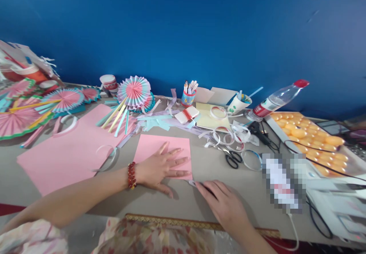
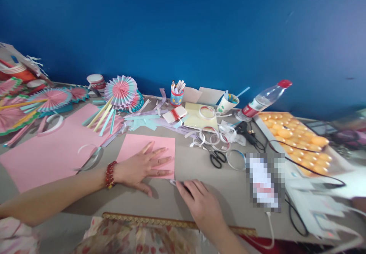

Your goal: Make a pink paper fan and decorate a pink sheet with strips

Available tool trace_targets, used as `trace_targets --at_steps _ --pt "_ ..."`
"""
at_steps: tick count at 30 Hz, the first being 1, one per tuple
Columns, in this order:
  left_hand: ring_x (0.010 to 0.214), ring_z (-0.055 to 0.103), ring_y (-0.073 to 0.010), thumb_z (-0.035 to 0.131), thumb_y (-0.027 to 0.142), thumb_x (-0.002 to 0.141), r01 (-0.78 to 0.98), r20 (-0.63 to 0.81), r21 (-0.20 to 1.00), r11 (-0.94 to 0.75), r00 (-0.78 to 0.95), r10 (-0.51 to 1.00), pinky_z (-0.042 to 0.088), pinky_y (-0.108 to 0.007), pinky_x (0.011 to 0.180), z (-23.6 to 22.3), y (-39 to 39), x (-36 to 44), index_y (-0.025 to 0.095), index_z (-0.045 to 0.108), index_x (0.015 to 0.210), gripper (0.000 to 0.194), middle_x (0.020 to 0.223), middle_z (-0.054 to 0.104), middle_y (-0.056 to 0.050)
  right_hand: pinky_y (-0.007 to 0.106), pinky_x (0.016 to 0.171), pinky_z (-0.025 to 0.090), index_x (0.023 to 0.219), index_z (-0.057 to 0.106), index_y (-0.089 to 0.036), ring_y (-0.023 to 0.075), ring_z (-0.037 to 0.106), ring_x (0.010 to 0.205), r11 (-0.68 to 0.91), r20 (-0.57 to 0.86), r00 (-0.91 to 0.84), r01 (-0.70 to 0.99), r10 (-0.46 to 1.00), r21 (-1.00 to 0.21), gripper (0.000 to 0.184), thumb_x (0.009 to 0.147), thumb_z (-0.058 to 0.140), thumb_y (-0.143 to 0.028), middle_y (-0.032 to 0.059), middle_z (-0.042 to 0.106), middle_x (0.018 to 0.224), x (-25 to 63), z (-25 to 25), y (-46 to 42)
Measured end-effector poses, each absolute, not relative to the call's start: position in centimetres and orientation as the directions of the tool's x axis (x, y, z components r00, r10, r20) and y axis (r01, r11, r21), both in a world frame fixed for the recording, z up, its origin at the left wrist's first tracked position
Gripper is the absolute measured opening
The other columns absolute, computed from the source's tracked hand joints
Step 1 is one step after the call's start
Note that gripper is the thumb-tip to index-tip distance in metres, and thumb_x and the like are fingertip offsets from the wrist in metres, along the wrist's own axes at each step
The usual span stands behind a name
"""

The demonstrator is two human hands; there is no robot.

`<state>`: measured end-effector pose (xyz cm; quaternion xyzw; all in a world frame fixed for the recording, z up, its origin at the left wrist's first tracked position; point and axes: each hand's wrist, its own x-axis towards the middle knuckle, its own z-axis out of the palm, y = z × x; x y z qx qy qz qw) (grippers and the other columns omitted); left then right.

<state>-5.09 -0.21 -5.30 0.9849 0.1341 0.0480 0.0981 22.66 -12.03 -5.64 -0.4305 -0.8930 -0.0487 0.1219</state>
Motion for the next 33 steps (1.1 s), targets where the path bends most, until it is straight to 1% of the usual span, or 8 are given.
trace_targets --at_steps 5,12,15,20,24,28,33 --pt "0.146 0.013 -0.0400 0.045 0.080 0.078 0.260 0.055 0.201 -0.944 0.960 0.276 0.000 -0.072 0.108 -5.3 -0.2 -5.1 0.039 0.027 0.150 0.084 0.157 0.030 -0.008 0.033 0.077 0.045 0.126 0.060 -0.018 0.0206 0.056 0.087 0.643 0.279 -0.617 0.766 0.736 -0.003 0.046 0.086 0.043 -0.003 0.0081 0.065 0.096 22.3 -5.7 -11.8" --pt "0.145 0.015 -0.0399 0.045 0.078 0.081 0.259 0.058 0.213 -0.942 0.959 0.277 0.002 -0.072 0.108 -5.3 -0.2 -5.1 0.039 0.028 0.149 0.080 0.156 0.031 -0.009 0.033 0.078 0.047 0.127 0.059 -0.018 0.0204 0.055 0.087 0.661 0.242 -0.640 0.750 0.729 -0.007 0.045 0.085 0.049 -0.005 0.0077 0.065 0.097 21.7 -5.6 -11.6" --pt "0.145 0.014 -0.0410 0.046 0.078 0.080 0.252 0.063 0.217 -0.943 0.960 0.272 0.002 -0.073 0.107 -5.2 -0.1 -5.1 0.038 0.030 0.149 0.082 0.156 0.031 -0.010 0.033 0.079 0.046 0.129 0.058 -0.019 0.0205 0.055 0.087 0.654 0.235 -0.633 0.756 0.738 -0.016 0.048 0.083 0.052 -0.004 0.0068 0.065 0.098 21.5 -6.0 -11.7" --pt "0.145 0.014 -0.0404 0.047 0.078 0.079 0.260 0.067 0.230 -0.938 0.957 0.282 0.001 -0.072 0.108 -5.4 -0.2 -5.1 0.039 0.032 0.148 0.080 0.157 0.029 -0.009 0.032 0.079 0.045 0.129 0.057 -0.020 0.0198 0.055 0.087 0.648 0.224 -0.628 0.761 0.745 -0.020 0.051 0.081 0.056 -0.004 0.0064 0.065 0.098 21.3 -6.2 -11.8" --pt "0.145 0.014 -0.0409 0.047 0.077 0.080 0.250 0.055 0.236 -0.939 0.961 0.270 0.000 -0.072 0.108 -5.5 -0.1 -5.2 0.039 0.031 0.148 0.079 0.159 0.025 -0.009 0.030 0.077 0.045 0.126 0.059 -0.021 0.0187 0.055 0.086 0.641 0.223 -0.623 0.767 0.750 -0.013 0.045 0.084 0.054 -0.005 0.0057 0.066 0.096 20.7 -5.6 -11.6" --pt "0.145 0.015 -0.0411 0.048 0.076 0.080 0.242 0.083 0.230 -0.942 0.960 0.267 0.003 -0.072 0.107 -5.5 0.0 -5.2 0.038 0.029 0.149 0.081 0.158 0.028 -0.010 0.030 0.075 0.045 0.121 0.061 -0.021 0.0180 0.056 0.084 0.641 0.234 -0.620 0.768 0.749 -0.018 0.037 0.087 0.054 -0.008 0.0054 0.066 0.094 20.2 -5.2 -11.5" --pt "0.145 0.015 -0.0420 0.048 0.075 0.081 0.245 0.085 0.222 -0.944 0.959 0.269 0.004 -0.073 0.107 -5.4 -0.2 -5.2 0.036 0.028 0.150 0.082 0.158 0.027 -0.010 0.029 0.074 0.045 0.122 0.061 -0.021 0.0183 0.055 0.083 0.633 0.223 -0.613 0.773 0.758 -0.028 0.040 0.085 0.055 -0.007 0.0050 0.066 0.094 20.1 -5.3 -11.7"
